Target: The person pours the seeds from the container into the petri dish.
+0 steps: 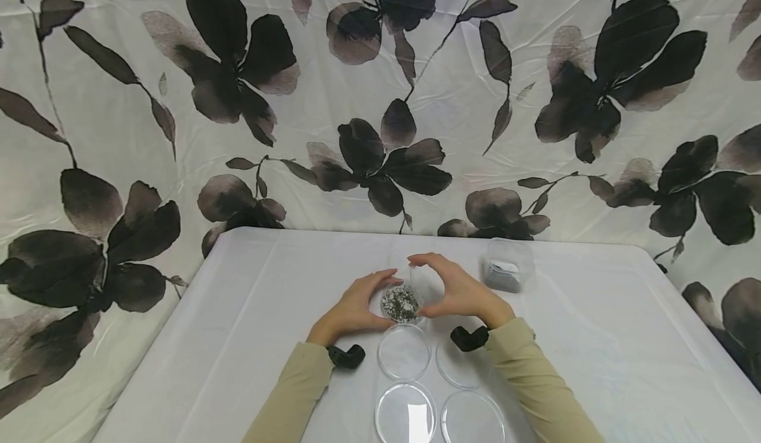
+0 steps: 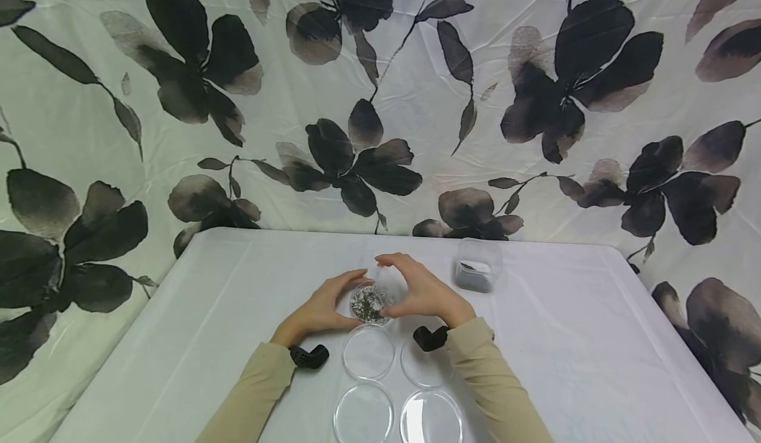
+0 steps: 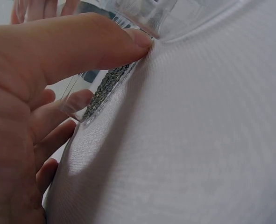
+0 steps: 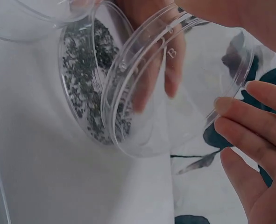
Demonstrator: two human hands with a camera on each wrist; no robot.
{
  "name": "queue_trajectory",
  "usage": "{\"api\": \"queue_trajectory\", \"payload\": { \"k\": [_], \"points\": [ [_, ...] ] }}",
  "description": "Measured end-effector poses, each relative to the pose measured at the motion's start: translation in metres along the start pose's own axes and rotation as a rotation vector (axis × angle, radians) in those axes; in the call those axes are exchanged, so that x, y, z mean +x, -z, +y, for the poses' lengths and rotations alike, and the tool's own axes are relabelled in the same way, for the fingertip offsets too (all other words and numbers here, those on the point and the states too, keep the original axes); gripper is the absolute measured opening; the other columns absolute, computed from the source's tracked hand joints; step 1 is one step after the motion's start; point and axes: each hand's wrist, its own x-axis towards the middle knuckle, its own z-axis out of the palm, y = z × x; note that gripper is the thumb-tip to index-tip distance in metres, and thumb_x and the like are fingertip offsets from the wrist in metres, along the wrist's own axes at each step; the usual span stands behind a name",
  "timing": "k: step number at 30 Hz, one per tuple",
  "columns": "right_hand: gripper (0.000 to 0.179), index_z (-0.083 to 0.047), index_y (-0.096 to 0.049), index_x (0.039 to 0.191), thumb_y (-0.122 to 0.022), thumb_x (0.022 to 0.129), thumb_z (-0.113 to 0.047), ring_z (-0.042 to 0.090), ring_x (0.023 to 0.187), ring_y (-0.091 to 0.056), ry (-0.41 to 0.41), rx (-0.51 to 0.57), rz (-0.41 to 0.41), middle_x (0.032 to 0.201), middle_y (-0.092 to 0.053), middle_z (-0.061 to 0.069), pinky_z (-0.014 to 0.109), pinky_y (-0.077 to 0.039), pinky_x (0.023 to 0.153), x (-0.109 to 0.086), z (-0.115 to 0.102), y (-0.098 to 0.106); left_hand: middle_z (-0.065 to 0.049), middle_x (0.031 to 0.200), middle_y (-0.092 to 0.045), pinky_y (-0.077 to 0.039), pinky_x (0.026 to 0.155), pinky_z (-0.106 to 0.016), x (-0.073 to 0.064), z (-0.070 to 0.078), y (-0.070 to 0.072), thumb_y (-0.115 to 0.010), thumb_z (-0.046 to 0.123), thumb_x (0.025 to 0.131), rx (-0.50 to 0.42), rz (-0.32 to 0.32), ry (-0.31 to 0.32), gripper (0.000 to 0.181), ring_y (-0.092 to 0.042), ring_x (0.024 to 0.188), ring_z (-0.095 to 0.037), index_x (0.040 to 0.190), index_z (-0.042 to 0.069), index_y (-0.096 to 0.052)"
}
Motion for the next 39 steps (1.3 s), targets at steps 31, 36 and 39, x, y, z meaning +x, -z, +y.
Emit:
{"api": "queue_trajectory", "payload": {
  "k": [31,36,39],
  "points": [
    [0.062,-0.007,-0.062,0.128,-0.088,0.075,-0.026,0.029,0.132,-0.044,0.001,-0.074,-0.197,0.139,-0.051,0.011,0.046,-0.039,0.109,0.025,-0.003,-0.030,0.000,0.143,-0.056,-0.030,0.110,-0.060,0.000,-0.001,-0.001,-0.087,0.032,0.068,-0.019,0.002,0.003,0.105,-0.042,0.136,-0.033,0.154,0.014,-0.031],
    [0.052,-0.009,-0.066,0.121,-0.086,0.077,-0.026,0.029,0.132,-0.042,0.000,-0.084,-0.206,0.139,-0.050,0.012,0.046,-0.040,0.108,0.025,-0.003,-0.030,-0.003,0.141,-0.057,-0.031,0.110,-0.059,0.000,-0.001,-0.001,-0.088,0.034,0.068,-0.024,0.009,-0.026,0.104,-0.045,0.134,-0.030,0.154,0.014,-0.032],
    [0.049,-0.010,-0.067,0.120,-0.086,0.078,-0.027,0.028,0.131,-0.043,-0.002,-0.099,-0.212,0.139,-0.049,0.012,0.046,-0.040,0.107,0.024,-0.002,-0.030,-0.004,0.141,-0.057,-0.031,0.109,-0.058,0.000,-0.001,-0.002,-0.088,0.035,0.069,-0.022,0.008,-0.027,0.103,-0.046,0.133,-0.029,0.154,0.016,-0.033]
  ]
}}
